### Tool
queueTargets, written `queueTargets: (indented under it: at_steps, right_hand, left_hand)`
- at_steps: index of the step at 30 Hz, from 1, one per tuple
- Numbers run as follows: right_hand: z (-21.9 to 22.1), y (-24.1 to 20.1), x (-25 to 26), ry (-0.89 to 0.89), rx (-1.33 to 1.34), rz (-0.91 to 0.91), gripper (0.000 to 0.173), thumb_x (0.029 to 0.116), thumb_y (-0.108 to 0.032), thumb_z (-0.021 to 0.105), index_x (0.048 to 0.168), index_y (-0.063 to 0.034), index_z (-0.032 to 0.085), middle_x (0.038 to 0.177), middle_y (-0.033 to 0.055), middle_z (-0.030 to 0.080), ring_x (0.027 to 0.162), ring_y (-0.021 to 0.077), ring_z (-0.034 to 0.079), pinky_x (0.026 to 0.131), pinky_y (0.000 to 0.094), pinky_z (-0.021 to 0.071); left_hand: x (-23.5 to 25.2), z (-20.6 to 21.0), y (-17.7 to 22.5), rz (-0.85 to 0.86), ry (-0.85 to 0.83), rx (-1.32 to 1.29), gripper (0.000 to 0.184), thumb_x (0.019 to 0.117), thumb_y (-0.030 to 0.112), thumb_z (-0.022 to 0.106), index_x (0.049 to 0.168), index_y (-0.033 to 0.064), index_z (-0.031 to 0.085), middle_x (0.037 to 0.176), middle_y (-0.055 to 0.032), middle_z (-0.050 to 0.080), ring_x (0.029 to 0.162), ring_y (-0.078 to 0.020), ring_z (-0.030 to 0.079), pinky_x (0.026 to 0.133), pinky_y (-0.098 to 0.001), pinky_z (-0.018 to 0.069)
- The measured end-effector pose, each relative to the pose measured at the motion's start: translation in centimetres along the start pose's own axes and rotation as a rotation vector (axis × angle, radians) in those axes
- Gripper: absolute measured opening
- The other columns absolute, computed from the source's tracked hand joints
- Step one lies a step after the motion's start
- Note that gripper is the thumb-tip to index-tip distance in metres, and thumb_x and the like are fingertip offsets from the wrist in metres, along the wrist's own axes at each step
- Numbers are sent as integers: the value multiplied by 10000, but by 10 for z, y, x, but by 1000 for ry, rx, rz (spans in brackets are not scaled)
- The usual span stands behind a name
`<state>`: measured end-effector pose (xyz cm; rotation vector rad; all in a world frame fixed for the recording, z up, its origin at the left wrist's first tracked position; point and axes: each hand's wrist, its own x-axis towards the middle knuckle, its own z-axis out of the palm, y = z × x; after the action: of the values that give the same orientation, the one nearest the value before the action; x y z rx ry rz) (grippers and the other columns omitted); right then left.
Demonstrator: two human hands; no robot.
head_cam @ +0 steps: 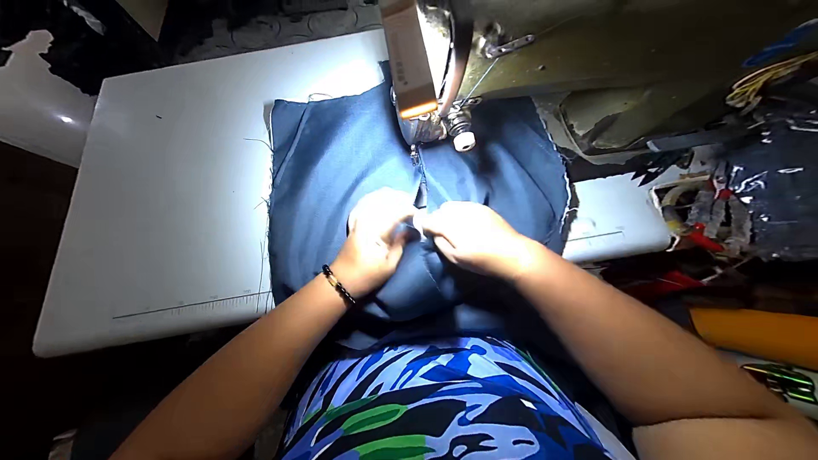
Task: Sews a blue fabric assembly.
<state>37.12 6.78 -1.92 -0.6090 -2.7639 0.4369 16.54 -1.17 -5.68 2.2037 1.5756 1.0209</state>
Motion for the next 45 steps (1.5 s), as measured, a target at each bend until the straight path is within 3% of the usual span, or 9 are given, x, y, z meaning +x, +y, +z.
queueTargets:
  at_steps: [2,4,10,13,17,18,24,28,45]
  right_hand:
    - [-1,6,2,28,147,311,325,1035,-213,461,938,-31,712,783,131,685,783,303,705,676,536,547]
    - [-6,14,11,71,225,538,455,1082,-378,458,914,-17,677,774,136,649,765,295,662,691,529,508]
    - [-4,1,25,69,129,758,231,1041,-199,527,966,-19,651,832,183,686,856,378,700,735,578,532]
    - [2,-1,20,133,102,724,267,1037,-194,493,903,-22,648,779,173,671,801,371,697,682,580,523]
    - [18,-2,13,253,44,637,258,1004,-178,522,867,-21,674,774,158,672,765,350,699,636,553,528]
    - [21,-1,11,282,39,606,249,991,-169,543,865,-13,690,817,153,678,785,335,700,649,538,539]
    - [27,5,9,433,138,548,140,933,-116,652,911,-21,752,884,129,697,841,280,701,730,489,569]
    - [27,6,9,423,148,552,118,910,-108,661,881,-32,747,850,116,695,819,275,701,702,494,562]
    - [27,-5,14,325,162,507,129,906,-75,623,832,-24,716,828,129,696,848,299,699,760,540,526]
  left_hand:
    - [-2,4,1,234,-88,205,376,971,108,506,1300,114,686,1283,-78,704,1269,-248,619,1119,-558,387]
    - [7,0,4,280,-129,179,317,906,75,545,1170,59,718,1113,-113,732,1077,-275,690,916,-511,523]
    - [56,4,58,-410,-294,298,221,1053,267,480,1086,78,588,757,-114,644,715,-306,679,583,-492,524]
    - [48,27,55,-292,-198,494,195,1006,208,542,1095,76,655,886,-122,665,853,-323,687,640,-488,528]
    - [33,28,32,-177,-205,488,466,1040,303,462,1417,57,582,1496,-212,511,1412,-383,464,1103,-600,382]
    - [33,27,26,-153,-210,452,477,1040,309,458,1411,34,580,1525,-216,482,1426,-377,450,1121,-582,373]
    - [38,15,5,-10,-241,363,423,967,200,507,1325,22,644,1485,-213,520,1375,-377,503,1065,-564,432]
    - [40,7,-7,58,-287,347,454,957,186,475,1353,37,641,1501,-199,515,1418,-350,471,1172,-515,363]
    - [47,2,-21,131,-303,282,536,928,203,477,1428,35,575,1471,-174,547,1408,-317,480,1186,-486,342]
